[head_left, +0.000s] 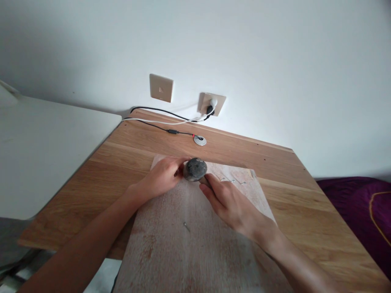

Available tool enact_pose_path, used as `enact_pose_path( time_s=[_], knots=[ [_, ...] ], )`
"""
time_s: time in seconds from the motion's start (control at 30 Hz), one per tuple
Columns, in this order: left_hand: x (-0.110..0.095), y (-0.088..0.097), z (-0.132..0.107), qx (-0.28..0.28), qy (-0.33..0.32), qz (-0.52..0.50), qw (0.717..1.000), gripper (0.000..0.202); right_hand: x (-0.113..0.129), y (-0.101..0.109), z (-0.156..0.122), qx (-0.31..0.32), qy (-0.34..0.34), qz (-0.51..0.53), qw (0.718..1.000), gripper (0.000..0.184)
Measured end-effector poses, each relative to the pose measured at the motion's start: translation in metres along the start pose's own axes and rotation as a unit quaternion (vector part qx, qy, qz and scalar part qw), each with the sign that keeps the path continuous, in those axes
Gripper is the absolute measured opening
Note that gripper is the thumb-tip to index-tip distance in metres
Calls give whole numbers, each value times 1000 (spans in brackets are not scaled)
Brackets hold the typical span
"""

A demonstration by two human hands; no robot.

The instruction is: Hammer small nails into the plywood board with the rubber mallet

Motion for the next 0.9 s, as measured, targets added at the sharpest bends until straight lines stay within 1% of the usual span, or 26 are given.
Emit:
enact_pose_path(
  time_s=[0.17, 0.37, 0.47, 0.6, 0.7, 0.77, 0.83, 0.9],
  knots=[
    [-2, 0, 1, 6, -10, -4, 1000, 47, -2, -2, 0, -3, 5, -2, 1000, 23],
    [-2, 0, 2, 13, 1, 22, 1000, 48, -7, -3, 3, -3, -5, 5, 1000, 22],
    [-2, 0, 1, 17, 8, 20, 1000, 46, -8, -2, 0, 2, -5, 8, 1000, 22],
    [-1, -1, -1, 12, 3, 28, 1000, 42, -6, 2, -19, 2, -12, 32, 999, 23],
    [3, -2, -3, 16, 4, 42, 999, 44, -5, 3, -39, -12, -16, 24, 999, 25],
    [3, 0, -4, 19, 1, 46, 999, 46, -5, -1, -50, -11, -17, 33, 999, 26],
    [-2, 6, -6, 9, -6, 52, 999, 45, -8, -8, -59, 2, -24, 43, 999, 28],
    [-15, 15, -10, -10, -19, 55, 998, 40, -13, -15, -63, 2, -35, 47, 998, 31]
  ],
)
Point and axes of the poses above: each hand's wrist, its own z-axis towards the middle knuckle, its own y-axis out of the back of the hand, x = y × z, the point moved 6 cm from there along z, towards the middle knuckle, and after that the axes turned 2 degrees about -z, right-handed, at the moved point
